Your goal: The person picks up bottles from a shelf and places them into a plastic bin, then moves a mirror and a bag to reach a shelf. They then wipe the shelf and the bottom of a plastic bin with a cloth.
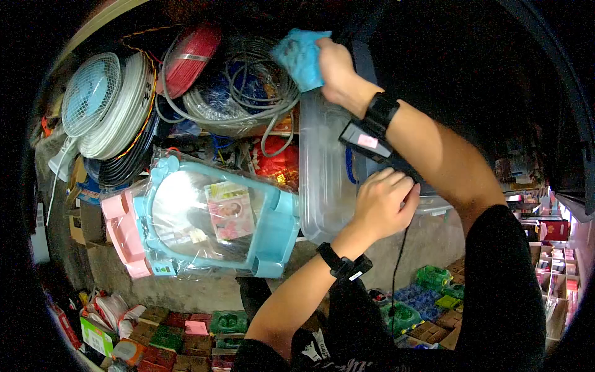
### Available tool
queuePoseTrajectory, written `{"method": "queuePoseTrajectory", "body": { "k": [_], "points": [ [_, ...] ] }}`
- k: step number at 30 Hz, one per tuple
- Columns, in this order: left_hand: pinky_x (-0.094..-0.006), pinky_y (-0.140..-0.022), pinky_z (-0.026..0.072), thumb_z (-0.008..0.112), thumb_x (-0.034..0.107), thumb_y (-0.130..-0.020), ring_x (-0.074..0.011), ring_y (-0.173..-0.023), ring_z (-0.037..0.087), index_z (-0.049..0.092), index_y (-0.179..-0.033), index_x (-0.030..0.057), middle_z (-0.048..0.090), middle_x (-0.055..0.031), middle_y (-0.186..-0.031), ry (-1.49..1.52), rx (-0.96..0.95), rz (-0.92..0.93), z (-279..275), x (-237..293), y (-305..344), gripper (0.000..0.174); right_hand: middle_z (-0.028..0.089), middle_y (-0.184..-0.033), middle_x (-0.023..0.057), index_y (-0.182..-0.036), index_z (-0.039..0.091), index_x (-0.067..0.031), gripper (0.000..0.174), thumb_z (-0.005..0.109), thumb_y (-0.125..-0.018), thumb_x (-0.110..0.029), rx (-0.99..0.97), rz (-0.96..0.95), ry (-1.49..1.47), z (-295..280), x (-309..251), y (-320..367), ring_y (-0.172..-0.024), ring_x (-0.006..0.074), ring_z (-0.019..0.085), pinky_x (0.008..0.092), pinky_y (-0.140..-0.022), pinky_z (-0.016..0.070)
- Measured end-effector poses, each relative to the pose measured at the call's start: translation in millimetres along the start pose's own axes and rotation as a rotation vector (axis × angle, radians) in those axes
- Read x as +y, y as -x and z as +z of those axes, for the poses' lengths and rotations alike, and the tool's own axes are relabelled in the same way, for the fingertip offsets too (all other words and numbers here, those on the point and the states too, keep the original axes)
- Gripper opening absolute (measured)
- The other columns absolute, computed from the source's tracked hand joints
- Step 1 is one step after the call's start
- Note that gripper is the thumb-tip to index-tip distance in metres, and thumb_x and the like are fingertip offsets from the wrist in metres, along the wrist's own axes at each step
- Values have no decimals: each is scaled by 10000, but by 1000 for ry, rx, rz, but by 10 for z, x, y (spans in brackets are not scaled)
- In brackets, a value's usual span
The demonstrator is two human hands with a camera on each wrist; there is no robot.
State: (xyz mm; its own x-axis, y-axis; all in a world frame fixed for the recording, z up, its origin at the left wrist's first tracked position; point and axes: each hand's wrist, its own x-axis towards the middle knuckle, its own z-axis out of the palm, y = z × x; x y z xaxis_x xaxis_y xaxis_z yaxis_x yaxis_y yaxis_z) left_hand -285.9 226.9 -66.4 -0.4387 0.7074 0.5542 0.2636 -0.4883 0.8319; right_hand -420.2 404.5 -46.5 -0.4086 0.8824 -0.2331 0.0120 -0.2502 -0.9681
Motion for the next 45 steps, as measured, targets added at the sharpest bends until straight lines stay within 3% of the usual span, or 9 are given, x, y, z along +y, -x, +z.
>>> {"method": "queuePoseTrajectory", "body": {
  "k": [17, 25, 29, 31, 33, 36, 37, 39, 45],
  "points": [
    [-382, -563, 424, 755, 192, -740, -262, -617, 519, 486, -590, 89, 491, -52, -616, -138, -56, 9, 27, 58, -38, 325, 625, -1256, 170, -1284, 519, 52, 416, 399, -1056, -274, -280, -15, -450, -725, -611, 101, -1147, 270, 621, 419, -1083, 450],
    [-390, -562, 436, 701, 94, -784, -272, -617, 533, 579, -646, 54, 540, -71, -643, -143, -44, 1, 59, 42, -31, 189, 644, -1236, 139, -1285, 551, -2, 462, 503, -1039, -390, -514, 14, -330, -1163, -842, 449, -1150, 226, 642, 385, -1024, 519],
    [-394, -559, 435, 701, 85, -783, -279, -610, 529, 573, -644, 50, 537, -78, -642, -144, -49, 9, 40, 63, -51, 192, 647, -1234, 112, -1253, 582, -33, 395, 492, -1048, -358, -306, 12, -328, -1547, -955, 498, -1137, 216, 639, 369, -1047, 498],
    [-391, -556, 435, 701, 81, -780, -279, -610, 531, 572, -644, 50, 538, -80, -643, -150, -45, 15, 46, 56, -49, 190, 655, -1233, 110, -1254, 602, -43, 383, 484, -1051, -346, -272, -221, 41, -1905, -976, 447, -1148, 212, 631, 383, -1060, 485],
    [-388, -553, 435, 702, 78, -778, -279, -610, 532, 572, -644, 51, 540, -81, -644, -150, -45, 16, 48, 53, -40, 189, 670, -1213, 113, -1268, 606, -34, 381, 468, -1058, -321, -339, 1, -359, -2203, -1067, 507, -1157, 212, 628, 402, -1064, 480],
    [-384, -550, 436, 704, 76, -776, -278, -607, 534, 573, -646, 51, 544, -80, -645, -148, -50, 17, 36, 51, -45, 186, 603, -1344, 139, -1372, 539, -33, 450, 523, -1032, -329, 155, -115, -272, -2509, -1202, 709, -1223, 253, 582, 379, -1071, 448],
    [-383, -549, 436, 705, 77, -776, -277, -607, 534, 574, -647, 51, 546, -79, -646, -148, -49, 20, 38, 44, -44, 186, 590, -1359, 154, -1394, 517, -34, 474, 563, -1003, -299, 237, -413, 555, -2854, -1189, 755, -1245, 267, 567, 384, -1074, 440],
    [-382, -548, 436, 705, 78, -778, -274, -604, 535, 575, -648, 50, 547, -77, -646, -145, -51, 22, 41, 38, -37, 185, 556, -1399, 176, -1433, 475, -41, 545, 625, -943, -227, 480, -664, 1574, -3855, -1136, 726, -1287, 294, 532, 385, -1089, 413],
    [-375, -544, 428, 702, 76, -787, -262, -597, 530, 570, -646, 50, 537, -71, -633, -162, -60, 22, 45, 48, -40, 194, 470, -1490, 172, -1461, 443, -43, 573, 600, -932, -198, 490, -749, 1955, -6120, -1450, 466, -1363, 302, 453, 359, -1137, 343]
  ]
}}
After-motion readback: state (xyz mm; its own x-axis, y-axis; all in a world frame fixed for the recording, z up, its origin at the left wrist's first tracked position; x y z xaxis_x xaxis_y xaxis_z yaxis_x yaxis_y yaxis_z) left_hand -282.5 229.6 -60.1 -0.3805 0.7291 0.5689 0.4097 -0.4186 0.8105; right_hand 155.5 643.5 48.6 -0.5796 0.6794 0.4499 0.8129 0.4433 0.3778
